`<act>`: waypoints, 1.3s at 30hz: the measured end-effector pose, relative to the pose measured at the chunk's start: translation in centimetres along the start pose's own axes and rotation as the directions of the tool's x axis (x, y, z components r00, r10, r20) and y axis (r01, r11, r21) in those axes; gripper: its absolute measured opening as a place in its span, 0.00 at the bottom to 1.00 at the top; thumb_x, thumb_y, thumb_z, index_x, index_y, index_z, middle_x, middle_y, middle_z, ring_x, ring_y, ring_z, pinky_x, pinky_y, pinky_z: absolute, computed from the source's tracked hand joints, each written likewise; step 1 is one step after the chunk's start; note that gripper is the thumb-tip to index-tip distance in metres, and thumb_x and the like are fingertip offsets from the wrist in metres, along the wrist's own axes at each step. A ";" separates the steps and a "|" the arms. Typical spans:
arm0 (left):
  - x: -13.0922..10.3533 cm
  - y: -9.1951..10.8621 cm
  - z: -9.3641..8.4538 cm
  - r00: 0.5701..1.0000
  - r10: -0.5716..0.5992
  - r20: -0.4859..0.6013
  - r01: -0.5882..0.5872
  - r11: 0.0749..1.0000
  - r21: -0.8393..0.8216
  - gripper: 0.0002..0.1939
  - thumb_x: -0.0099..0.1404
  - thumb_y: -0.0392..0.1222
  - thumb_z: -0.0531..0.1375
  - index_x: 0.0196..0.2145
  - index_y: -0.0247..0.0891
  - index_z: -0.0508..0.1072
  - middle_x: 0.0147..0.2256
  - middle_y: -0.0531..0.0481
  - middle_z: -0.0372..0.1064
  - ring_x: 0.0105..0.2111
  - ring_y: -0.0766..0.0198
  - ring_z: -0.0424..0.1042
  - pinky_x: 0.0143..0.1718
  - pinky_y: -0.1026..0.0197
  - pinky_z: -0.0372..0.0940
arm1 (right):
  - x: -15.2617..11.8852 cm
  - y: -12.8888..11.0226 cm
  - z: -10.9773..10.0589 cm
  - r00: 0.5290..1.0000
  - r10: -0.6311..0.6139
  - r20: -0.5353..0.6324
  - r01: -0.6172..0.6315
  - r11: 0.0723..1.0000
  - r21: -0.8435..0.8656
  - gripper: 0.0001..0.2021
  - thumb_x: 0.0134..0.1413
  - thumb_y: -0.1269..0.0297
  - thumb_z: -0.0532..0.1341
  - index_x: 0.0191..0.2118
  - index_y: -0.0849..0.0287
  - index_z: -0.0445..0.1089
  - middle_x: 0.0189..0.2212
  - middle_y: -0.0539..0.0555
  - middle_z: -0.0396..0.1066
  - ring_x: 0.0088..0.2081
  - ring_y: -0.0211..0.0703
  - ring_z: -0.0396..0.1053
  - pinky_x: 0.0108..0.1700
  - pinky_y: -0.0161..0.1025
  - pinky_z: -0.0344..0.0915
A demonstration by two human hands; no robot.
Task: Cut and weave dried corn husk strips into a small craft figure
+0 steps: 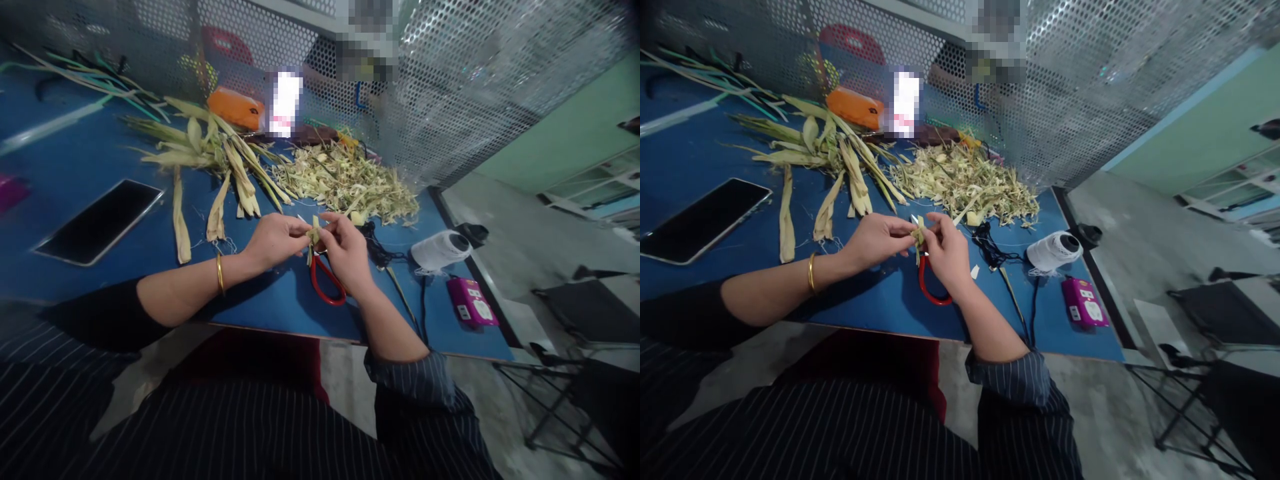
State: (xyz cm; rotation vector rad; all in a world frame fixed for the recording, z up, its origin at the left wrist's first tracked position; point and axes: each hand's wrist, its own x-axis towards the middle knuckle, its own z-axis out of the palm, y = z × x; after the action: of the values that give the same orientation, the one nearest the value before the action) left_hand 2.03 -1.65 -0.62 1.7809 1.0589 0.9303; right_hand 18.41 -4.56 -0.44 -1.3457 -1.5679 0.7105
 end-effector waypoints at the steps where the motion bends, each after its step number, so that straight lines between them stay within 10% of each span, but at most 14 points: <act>1: 0.0 0.2 -0.1 1.000 0.017 0.002 -0.017 0.999 0.030 0.09 0.57 0.40 0.61 0.31 0.36 0.82 0.27 0.50 0.78 0.26 0.64 0.76 0.26 0.68 0.66 | 0.0 0.1 0.0 0.999 0.026 0.029 -0.027 0.999 0.030 0.09 0.58 0.60 0.58 0.43 0.56 0.68 0.24 0.47 0.69 0.25 0.38 0.69 0.32 0.37 0.67; 9: 0.3 0.8 -0.6 0.973 -0.043 0.227 0.053 0.998 -0.035 0.12 0.55 0.36 0.60 0.36 0.33 0.81 0.24 0.51 0.74 0.23 0.66 0.74 0.24 0.68 0.65 | 0.6 0.7 -0.4 0.995 -0.011 -0.103 0.017 0.998 0.056 0.06 0.50 0.62 0.65 0.28 0.58 0.74 0.24 0.48 0.68 0.26 0.35 0.63 0.29 0.35 0.59; 18: 0.2 1.2 -0.8 0.824 -0.105 0.557 0.262 0.942 -0.209 0.06 0.52 0.32 0.57 0.25 0.32 0.76 0.20 0.50 0.70 0.21 0.68 0.70 0.23 0.68 0.64 | 1.1 0.6 -0.2 0.961 -0.200 -0.193 0.175 0.975 -0.136 0.10 0.54 0.64 0.63 0.23 0.58 0.68 0.23 0.48 0.64 0.28 0.37 0.62 0.34 0.37 0.60; 39: -0.7 1.7 -0.5 0.842 -0.258 0.474 0.392 0.896 -0.209 0.11 0.57 0.43 0.64 0.21 0.35 0.75 0.18 0.51 0.68 0.16 0.72 0.63 0.18 0.67 0.54 | 0.8 0.6 0.4 0.962 -0.175 -0.211 0.156 0.982 -0.105 0.11 0.57 0.62 0.60 0.25 0.58 0.68 0.24 0.48 0.63 0.30 0.36 0.62 0.35 0.36 0.60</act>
State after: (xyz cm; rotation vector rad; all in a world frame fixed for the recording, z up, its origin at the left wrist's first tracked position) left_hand 1.81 -2.60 1.04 1.4027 0.8416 0.4174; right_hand 18.33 -3.61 -0.87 -1.2903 -1.5255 0.3797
